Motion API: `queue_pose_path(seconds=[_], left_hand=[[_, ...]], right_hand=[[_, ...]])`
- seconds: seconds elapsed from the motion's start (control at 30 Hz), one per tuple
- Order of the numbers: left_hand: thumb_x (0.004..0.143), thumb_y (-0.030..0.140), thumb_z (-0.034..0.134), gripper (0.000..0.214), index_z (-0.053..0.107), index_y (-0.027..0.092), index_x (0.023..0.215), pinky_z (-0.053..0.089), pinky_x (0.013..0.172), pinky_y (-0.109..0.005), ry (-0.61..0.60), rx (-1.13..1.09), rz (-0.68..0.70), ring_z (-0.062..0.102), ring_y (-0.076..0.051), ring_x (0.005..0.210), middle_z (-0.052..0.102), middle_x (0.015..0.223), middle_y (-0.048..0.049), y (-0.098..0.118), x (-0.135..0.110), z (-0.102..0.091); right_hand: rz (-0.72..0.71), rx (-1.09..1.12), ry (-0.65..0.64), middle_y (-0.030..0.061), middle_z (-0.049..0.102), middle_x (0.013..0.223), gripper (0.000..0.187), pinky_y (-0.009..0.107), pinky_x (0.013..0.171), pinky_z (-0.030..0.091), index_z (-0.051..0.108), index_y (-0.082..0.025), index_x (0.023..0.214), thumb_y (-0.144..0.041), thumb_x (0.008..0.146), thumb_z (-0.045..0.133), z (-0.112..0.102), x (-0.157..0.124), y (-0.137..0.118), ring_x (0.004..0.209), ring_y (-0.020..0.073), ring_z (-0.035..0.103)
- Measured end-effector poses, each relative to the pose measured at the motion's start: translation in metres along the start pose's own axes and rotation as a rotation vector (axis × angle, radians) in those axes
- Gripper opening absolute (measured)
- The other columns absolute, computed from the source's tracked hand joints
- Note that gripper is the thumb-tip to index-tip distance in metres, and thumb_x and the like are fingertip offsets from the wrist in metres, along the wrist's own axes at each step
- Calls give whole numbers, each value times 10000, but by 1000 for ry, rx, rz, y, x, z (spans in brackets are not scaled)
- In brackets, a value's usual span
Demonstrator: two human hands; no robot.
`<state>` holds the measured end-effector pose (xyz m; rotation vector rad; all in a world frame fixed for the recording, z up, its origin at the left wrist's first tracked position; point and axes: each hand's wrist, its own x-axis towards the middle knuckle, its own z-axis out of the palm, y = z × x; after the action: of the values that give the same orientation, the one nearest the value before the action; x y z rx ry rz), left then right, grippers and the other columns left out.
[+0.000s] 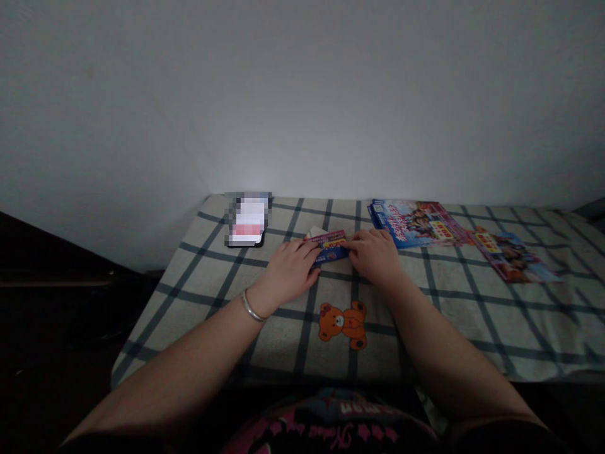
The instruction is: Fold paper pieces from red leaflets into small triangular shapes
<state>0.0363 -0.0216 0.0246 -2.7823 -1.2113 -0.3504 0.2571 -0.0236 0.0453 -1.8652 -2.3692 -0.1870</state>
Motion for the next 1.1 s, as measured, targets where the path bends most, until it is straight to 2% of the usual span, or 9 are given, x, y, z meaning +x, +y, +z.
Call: queue_pose_path(seconds=[0.4,0.63,0.7,0.77,0.9,1.1], left_hand=[[934,323,541,417,559,154,1315,431,960,-459,3,-12,-1,498,-302,1203,578,1353,-117,0,0,0],[933,331,551,418,560,154,1311,428,972,-466,3,-8,-4,494,-300,1201,579,1354,-106,0,0,1],[928,334,557,415,563,156,1303,432,964,-467,12,-4,-5,497,-305,1194,583,1346,-109,1,1,1],[929,334,554,404,570,153,1290,433,958,-467,20,-3,-4,497,-310,1192,589,1334,-117,1,1,1],[942,343,534,420,554,147,1313,421,963,-467,31,-5,-7,493,-310,1194,588,1320,-136,2,1,4],[953,373,526,440,534,187,1352,423,936,-465,19,16,-12,509,-299,1159,581,1339,-120,3,3,3]], right_hand=[[37,30,32,64,727,1046,286,417,911,361,768,-298,1077,-254,920,533,5,2,9,977,263,585],[104,21,90,85,727,1024,282,419,907,386,779,-226,1012,-198,889,527,11,1,17,971,270,583],[81,50,119,91,720,1057,288,412,914,395,767,-216,1046,-192,892,524,13,2,15,983,265,580],[-3,98,125,83,710,1111,312,402,927,406,749,-227,1103,-182,895,521,15,3,12,1006,259,573],[-181,178,70,55,687,1187,371,390,949,425,719,-270,1183,-164,887,523,19,3,4,1050,250,561],[-76,135,62,49,693,1170,340,406,947,430,745,-277,1131,-183,882,532,16,3,0,1064,266,560]])
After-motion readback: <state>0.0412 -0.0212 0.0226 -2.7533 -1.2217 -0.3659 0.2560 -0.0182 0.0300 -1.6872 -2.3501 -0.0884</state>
